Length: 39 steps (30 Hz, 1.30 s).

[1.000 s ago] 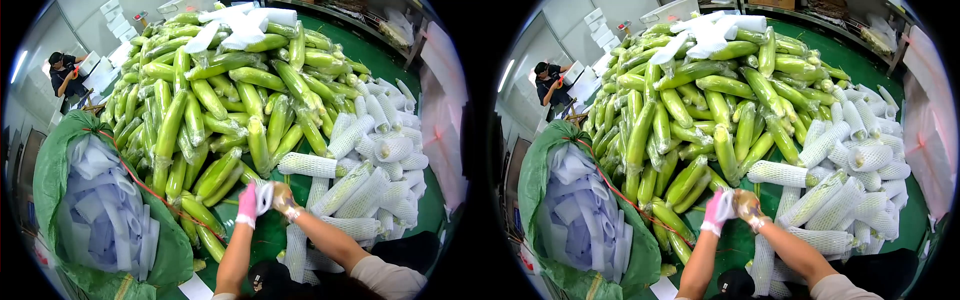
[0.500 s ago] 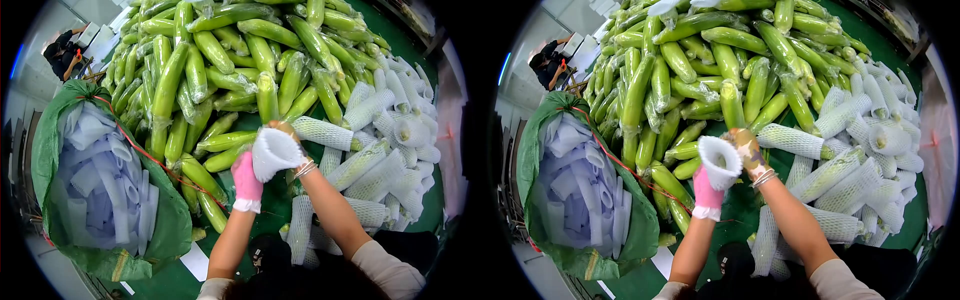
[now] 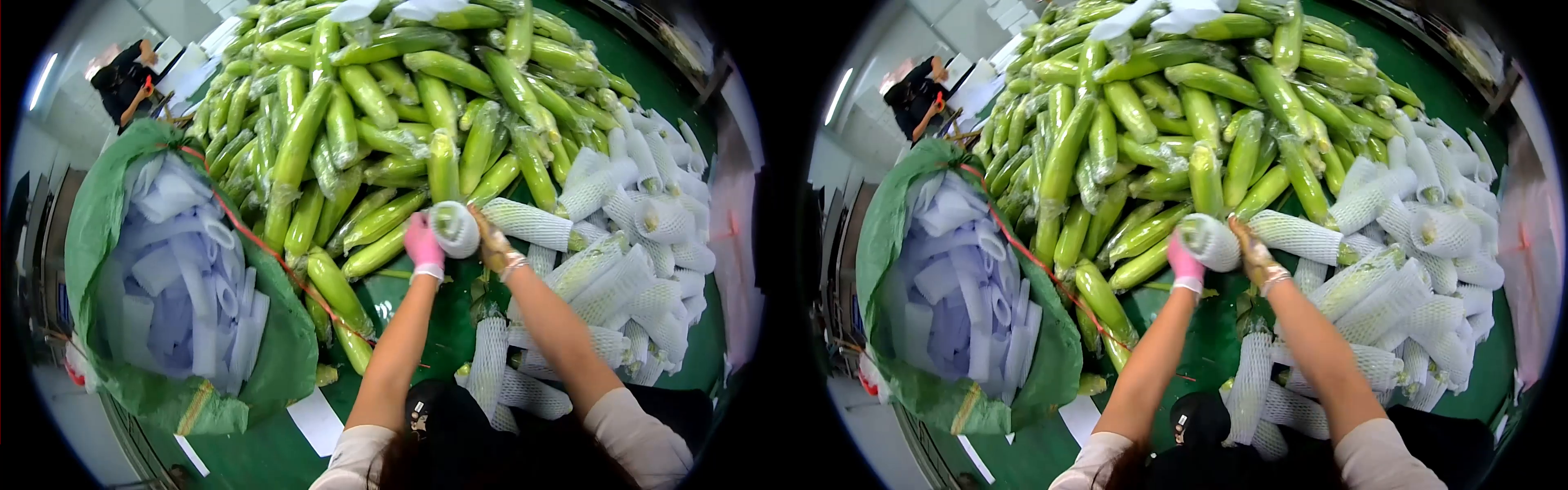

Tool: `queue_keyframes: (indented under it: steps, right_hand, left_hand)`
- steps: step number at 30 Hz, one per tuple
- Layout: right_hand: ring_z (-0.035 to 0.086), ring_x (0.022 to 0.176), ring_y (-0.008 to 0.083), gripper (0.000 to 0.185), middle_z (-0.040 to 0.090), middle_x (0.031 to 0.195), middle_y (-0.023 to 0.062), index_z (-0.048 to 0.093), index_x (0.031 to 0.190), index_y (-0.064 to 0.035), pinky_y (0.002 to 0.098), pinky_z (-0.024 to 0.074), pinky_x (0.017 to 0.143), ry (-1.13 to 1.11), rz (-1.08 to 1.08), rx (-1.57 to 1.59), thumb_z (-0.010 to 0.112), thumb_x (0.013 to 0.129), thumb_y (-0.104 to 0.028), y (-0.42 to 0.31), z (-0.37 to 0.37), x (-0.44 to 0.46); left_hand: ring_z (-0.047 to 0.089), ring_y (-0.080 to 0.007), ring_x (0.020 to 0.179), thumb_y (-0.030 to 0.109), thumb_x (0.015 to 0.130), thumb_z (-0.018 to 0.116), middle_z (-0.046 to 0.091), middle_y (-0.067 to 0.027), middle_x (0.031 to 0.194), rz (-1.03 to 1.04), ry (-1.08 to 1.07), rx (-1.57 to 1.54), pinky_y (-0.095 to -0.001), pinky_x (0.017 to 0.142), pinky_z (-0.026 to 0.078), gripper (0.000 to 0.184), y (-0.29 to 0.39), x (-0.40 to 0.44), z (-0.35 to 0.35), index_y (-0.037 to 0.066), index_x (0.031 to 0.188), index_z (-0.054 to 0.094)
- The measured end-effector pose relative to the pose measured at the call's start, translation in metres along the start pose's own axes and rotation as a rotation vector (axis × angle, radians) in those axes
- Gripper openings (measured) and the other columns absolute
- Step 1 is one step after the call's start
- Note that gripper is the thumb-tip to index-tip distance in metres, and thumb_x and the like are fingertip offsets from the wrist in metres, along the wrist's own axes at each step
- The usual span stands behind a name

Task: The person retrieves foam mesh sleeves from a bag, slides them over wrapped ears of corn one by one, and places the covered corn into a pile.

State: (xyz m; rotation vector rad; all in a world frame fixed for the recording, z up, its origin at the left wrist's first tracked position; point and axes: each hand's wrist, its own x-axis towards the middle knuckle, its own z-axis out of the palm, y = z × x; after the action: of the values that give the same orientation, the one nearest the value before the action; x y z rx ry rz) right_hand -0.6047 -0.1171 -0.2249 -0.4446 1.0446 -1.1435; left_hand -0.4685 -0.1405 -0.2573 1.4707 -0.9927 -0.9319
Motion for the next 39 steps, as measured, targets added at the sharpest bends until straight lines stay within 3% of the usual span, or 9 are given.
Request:
queue_keyframes:
  steps: [2, 4, 6, 13, 18, 23, 28, 31, 39]
  right_hand:
    - [0.035, 0.134, 0.0266, 0.049, 0.040, 0.143, 0.0140, 0.036, 0.140, -0.0032, 0.0389, 0.0286, 0.112, -0.538, -0.797, -0.969, 0.041, 0.093, -0.016, -0.022, -0.030, -0.043]
    - [0.038, 0.131, 0.0215, 0.043, 0.043, 0.140, 0.0134, 0.044, 0.135, -0.0054, 0.0363, 0.0289, 0.112, -0.774, -0.678, -1.454, 0.035, 0.093, -0.002, -0.053, -0.055, -0.064]
    - [0.060, 0.104, 0.0220, 0.029, 0.065, 0.107, 0.0114, 0.063, 0.109, -0.0100, 0.0329, 0.0470, 0.086, -0.816, 0.153, -1.252, 0.058, 0.090, -0.032, -0.100, -0.001, -0.117]
    - [0.057, 0.093, 0.0337, 0.044, 0.058, 0.101, 0.0151, 0.058, 0.101, -0.0058, 0.0431, 0.0481, 0.077, -0.873, 0.105, -2.173, 0.056, 0.081, -0.045, -0.069, 0.036, -0.232]
    - [0.052, 0.102, 0.0367, 0.047, 0.055, 0.109, 0.0168, 0.054, 0.111, -0.0057, 0.0445, 0.0462, 0.083, -0.780, 0.040, -2.121, 0.059, 0.082, -0.042, -0.056, 0.037, -0.220]
    - [0.048, 0.110, 0.0397, 0.053, 0.053, 0.117, 0.0184, 0.049, 0.122, -0.0057, 0.0458, 0.0442, 0.088, -0.678, -0.512, -1.572, 0.061, 0.083, -0.038, -0.078, 0.130, -0.224]
    - [0.051, 0.110, 0.0368, 0.055, 0.053, 0.119, 0.0181, 0.047, 0.126, -0.0037, 0.0452, 0.0426, 0.094, -0.634, -0.751, -1.088, 0.067, 0.082, -0.031, -0.038, 0.170, -0.139]
    - [0.055, 0.092, 0.0117, 0.041, 0.056, 0.109, 0.0069, 0.052, 0.113, 0.0011, 0.0260, 0.0463, 0.082, -0.518, -0.274, -0.363, 0.072, 0.082, -0.017, -0.018, 0.159, -0.108]
    - [0.048, 0.080, 0.0051, 0.006, 0.053, 0.085, -0.0043, 0.054, 0.086, -0.0060, 0.0200, 0.0407, 0.075, -0.409, -0.067, -0.247, 0.058, 0.090, -0.008, 0.017, 0.098, -0.042]
  left_hand:
    - [0.062, -0.0299, 0.085, 0.020, 0.088, 0.056, 0.064, -0.0145, 0.099, 0.055, -0.051, -0.126, -0.0380, 0.075, 0.049, 0.023, -0.012, -0.034, -0.004, 0.004, 0.103, 0.060]
    - [0.059, -0.0307, 0.087, 0.016, 0.086, 0.055, 0.059, -0.0159, 0.094, 0.153, -0.296, 0.055, -0.0364, 0.079, 0.047, 0.018, 0.039, -0.084, -0.044, 0.003, 0.099, 0.057]
    - [0.057, -0.0309, 0.084, 0.013, 0.085, 0.057, 0.056, -0.0161, 0.088, 0.277, -0.534, 0.175, -0.0363, 0.079, 0.047, 0.015, 0.111, -0.122, -0.091, 0.002, 0.094, 0.058]
    - [0.057, -0.0319, 0.084, 0.012, 0.079, 0.064, 0.057, -0.0136, 0.090, 0.408, 0.339, 1.063, -0.0412, 0.077, 0.046, 0.016, 0.199, -0.060, -0.312, 0.003, 0.091, 0.059]
    - [0.056, -0.0365, 0.090, 0.011, 0.073, 0.065, 0.058, -0.0163, 0.094, -0.076, 0.252, 1.660, -0.0460, 0.080, 0.044, 0.021, 0.126, -0.047, -0.406, 0.003, 0.090, 0.060]
    - [0.055, -0.0328, 0.079, -0.001, 0.068, 0.065, 0.057, -0.0139, 0.085, 0.438, 0.074, 1.045, -0.0405, 0.070, 0.044, 0.033, 0.188, -0.081, -0.325, 0.006, 0.100, 0.064]
    - [0.056, -0.0117, 0.087, 0.014, 0.087, 0.065, 0.062, -0.0033, 0.097, -0.149, -0.331, -0.037, -0.0272, 0.077, 0.045, 0.028, 0.223, -0.086, -0.219, 0.000, 0.111, 0.059]
    - [0.054, -0.0092, 0.095, 0.025, 0.095, 0.052, 0.062, -0.0029, 0.102, -0.133, -0.333, -0.136, -0.0254, 0.086, 0.043, 0.032, 0.181, -0.061, -0.195, -0.002, 0.113, 0.057]
    - [0.055, -0.0177, 0.106, 0.054, 0.097, 0.036, 0.058, -0.0083, 0.118, -0.493, -0.376, -0.776, -0.0290, 0.094, 0.043, 0.064, 0.088, -0.041, -0.135, 0.000, 0.128, 0.049]
